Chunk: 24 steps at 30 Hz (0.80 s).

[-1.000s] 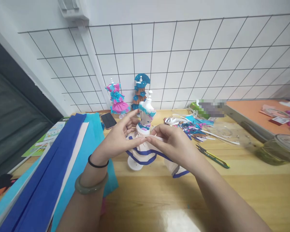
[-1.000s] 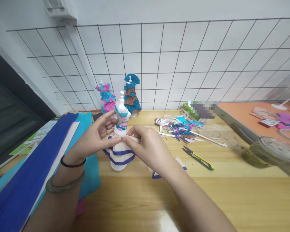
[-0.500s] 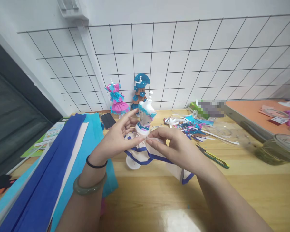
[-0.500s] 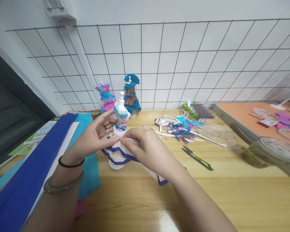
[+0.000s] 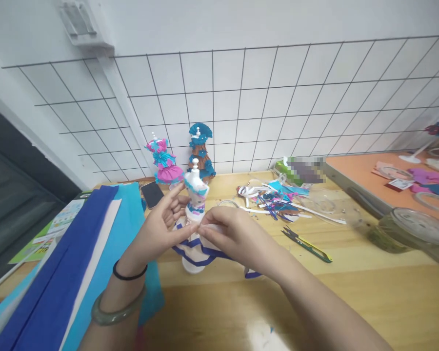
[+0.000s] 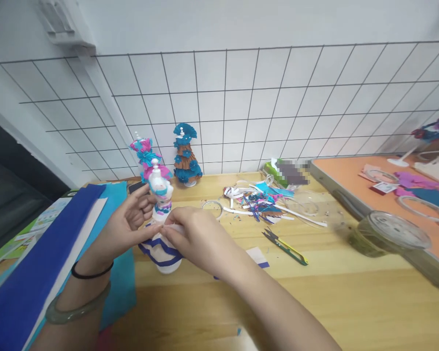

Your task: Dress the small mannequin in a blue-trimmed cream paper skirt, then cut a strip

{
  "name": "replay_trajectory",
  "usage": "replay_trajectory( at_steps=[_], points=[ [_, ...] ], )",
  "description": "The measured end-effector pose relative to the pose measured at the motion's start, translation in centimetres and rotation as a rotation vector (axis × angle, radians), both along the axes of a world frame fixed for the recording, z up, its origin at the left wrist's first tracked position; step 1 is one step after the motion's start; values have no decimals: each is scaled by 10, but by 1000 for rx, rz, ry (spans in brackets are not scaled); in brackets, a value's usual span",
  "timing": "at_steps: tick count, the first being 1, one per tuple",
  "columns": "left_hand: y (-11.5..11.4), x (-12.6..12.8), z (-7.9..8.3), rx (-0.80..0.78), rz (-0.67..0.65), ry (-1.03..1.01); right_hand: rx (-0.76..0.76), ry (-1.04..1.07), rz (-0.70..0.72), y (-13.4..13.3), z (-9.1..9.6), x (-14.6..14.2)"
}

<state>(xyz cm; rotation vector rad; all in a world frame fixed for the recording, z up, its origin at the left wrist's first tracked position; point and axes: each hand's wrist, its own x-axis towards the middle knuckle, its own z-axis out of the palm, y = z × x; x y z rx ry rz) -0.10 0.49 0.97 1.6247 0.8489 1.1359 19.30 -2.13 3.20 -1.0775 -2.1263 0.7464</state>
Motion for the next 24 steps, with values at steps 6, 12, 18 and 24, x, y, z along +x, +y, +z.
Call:
replay_trajectory(
  at_steps=[6, 12, 18, 24],
  points=[
    [0, 20, 0, -6, 128, -5, -31, 16, -14, 11, -1, 18],
    [6, 44, 3, -70, 218, 31, -38, 70, 31, 26, -7, 42],
    [10, 66, 4, -118, 291, 69, -49, 84, 82, 34, 0, 67],
    [10, 77, 1, -156, 310, 79, -164, 138, 123, 36, 4, 85]
  ],
)
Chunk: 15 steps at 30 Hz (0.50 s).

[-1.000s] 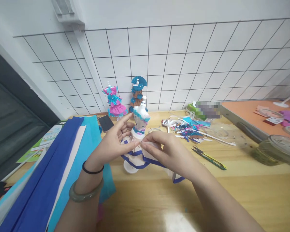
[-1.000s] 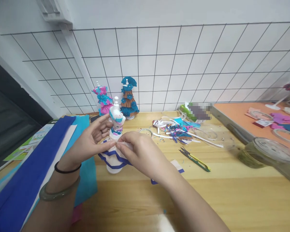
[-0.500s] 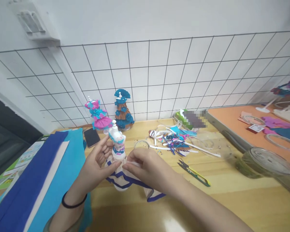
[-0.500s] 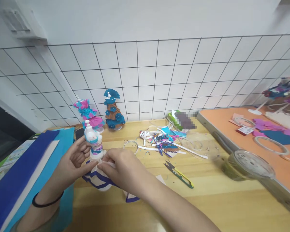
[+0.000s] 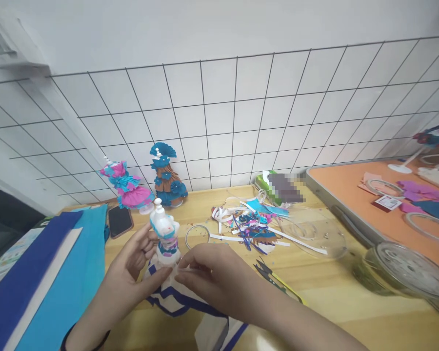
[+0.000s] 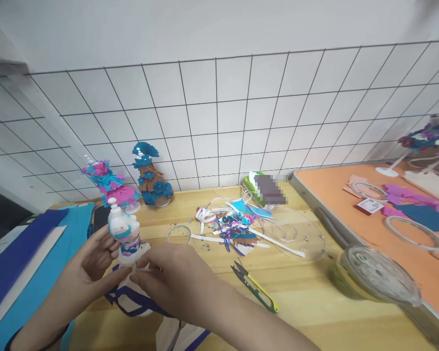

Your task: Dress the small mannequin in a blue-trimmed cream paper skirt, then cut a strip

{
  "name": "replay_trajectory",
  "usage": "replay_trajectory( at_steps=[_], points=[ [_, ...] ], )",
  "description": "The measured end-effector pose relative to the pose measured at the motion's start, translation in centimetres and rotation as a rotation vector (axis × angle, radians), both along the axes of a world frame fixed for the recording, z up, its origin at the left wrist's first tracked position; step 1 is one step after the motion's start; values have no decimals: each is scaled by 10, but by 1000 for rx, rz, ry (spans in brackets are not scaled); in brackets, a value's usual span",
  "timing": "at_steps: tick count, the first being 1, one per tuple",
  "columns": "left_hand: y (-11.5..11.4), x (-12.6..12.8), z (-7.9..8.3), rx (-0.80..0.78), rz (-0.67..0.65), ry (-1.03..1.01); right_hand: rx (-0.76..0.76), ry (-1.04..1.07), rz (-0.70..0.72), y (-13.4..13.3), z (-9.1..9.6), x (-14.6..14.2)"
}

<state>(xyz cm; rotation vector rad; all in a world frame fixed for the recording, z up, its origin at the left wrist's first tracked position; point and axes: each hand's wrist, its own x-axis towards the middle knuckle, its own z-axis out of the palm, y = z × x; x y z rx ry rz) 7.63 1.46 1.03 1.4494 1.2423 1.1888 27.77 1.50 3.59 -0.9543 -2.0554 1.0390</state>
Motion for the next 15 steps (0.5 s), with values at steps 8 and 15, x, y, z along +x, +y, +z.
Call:
replay_trajectory(
  at_steps=[8, 15],
  points=[
    [-13, 2, 0, -15, 5, -6, -90, 75, 19, -12, -2, 4],
    [-36, -1, 7, -38, -68, -19, -16, 114, -7, -32, -5, -6]
  ],
)
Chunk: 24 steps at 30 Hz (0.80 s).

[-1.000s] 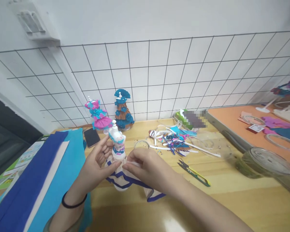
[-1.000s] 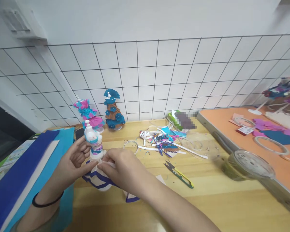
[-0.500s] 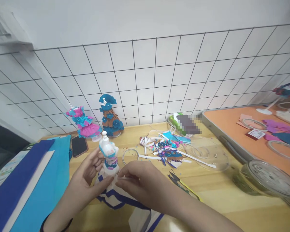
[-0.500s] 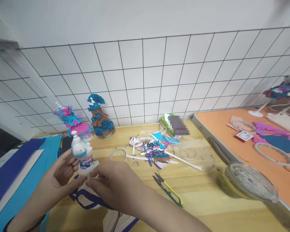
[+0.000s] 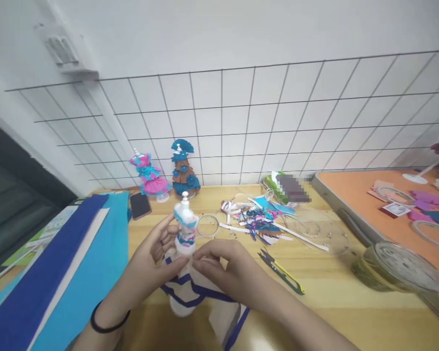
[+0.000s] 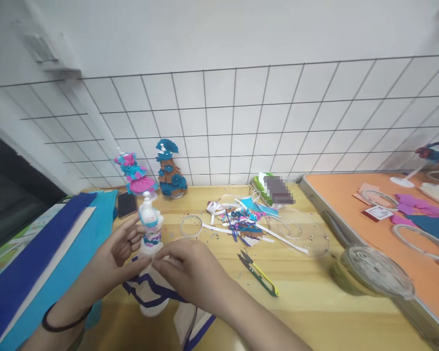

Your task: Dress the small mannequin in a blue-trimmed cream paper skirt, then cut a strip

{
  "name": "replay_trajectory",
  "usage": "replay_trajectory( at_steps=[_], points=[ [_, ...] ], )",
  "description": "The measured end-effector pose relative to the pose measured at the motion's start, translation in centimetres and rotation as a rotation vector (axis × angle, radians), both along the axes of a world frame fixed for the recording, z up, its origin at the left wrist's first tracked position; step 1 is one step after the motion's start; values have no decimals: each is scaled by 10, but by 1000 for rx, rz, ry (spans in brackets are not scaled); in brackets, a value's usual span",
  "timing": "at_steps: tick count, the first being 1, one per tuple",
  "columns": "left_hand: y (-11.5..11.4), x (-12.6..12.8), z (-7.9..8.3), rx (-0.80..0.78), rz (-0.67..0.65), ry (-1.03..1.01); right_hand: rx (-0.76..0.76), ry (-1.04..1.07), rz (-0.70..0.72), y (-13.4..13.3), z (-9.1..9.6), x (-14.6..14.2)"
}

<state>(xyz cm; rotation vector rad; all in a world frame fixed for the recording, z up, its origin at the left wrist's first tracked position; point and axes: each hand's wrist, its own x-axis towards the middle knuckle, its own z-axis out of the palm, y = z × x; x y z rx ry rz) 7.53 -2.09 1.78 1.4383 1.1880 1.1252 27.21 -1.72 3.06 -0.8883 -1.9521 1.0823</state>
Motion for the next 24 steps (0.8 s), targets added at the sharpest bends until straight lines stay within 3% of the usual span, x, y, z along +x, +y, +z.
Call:
replay_trajectory(
  at_steps=[8, 17, 24],
  points=[
    [-21, -14, 5, -44, -66, -35, -74, -46, -33, -20, -1, -18],
    [-29, -39, 5, -32, -100, -68, 205, -32, -12, -20, -5, -42],
    [-22, -54, -2, -19, -71, -55, 188, -49, 17, -15, -8, -57]
  ],
)
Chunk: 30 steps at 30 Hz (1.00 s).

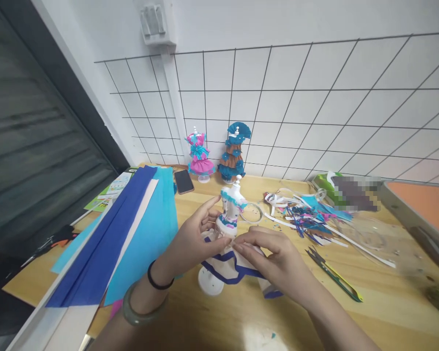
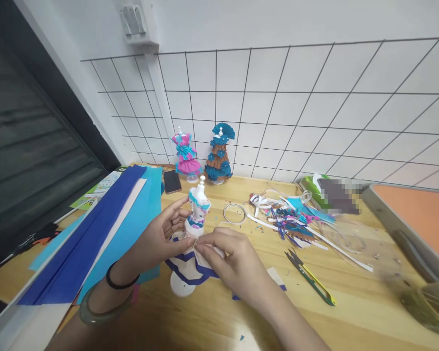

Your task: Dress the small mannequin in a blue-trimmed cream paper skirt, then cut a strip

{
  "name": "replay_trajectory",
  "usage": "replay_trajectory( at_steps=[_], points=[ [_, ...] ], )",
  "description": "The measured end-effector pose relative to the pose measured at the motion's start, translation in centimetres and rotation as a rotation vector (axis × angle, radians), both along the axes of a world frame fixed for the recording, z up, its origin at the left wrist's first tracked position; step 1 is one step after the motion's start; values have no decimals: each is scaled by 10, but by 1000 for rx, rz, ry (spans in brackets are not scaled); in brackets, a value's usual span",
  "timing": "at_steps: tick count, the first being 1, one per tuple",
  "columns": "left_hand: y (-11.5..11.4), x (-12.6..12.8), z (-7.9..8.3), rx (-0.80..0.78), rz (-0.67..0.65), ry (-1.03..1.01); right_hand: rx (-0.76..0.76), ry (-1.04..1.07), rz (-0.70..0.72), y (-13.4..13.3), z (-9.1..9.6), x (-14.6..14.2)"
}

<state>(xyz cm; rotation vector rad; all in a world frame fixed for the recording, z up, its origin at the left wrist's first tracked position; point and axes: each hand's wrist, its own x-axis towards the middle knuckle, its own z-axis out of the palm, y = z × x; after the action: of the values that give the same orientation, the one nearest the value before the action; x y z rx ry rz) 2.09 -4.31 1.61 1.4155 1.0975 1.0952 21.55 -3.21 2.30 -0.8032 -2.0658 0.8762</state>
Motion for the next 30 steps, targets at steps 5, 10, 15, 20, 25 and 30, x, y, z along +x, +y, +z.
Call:
replay_trajectory(
  at_steps=[5, 10, 15, 20, 25, 30],
  points=[
    [3, -7, -5, -16, -5, -20, -57, 9, -20, 7, -6, -3],
    [7, -9, -10, -24, -23, -48, -74, 8, -32, 13, -10, -7],
    [9, -7, -11, -46, -34, -89, -86, -9, -128, 14, -9, -9],
    [9, -6, -12, -31, -53, -116, -103, -29, -168, 14, -9, -8],
    [10, -3, -14, -29, -65, -131, -128, -18, -206, 12, -11, -7],
    [9, -3, -15, -40, -57, -130, -144, -14, -227, 10, -11, -8]
  ],
)
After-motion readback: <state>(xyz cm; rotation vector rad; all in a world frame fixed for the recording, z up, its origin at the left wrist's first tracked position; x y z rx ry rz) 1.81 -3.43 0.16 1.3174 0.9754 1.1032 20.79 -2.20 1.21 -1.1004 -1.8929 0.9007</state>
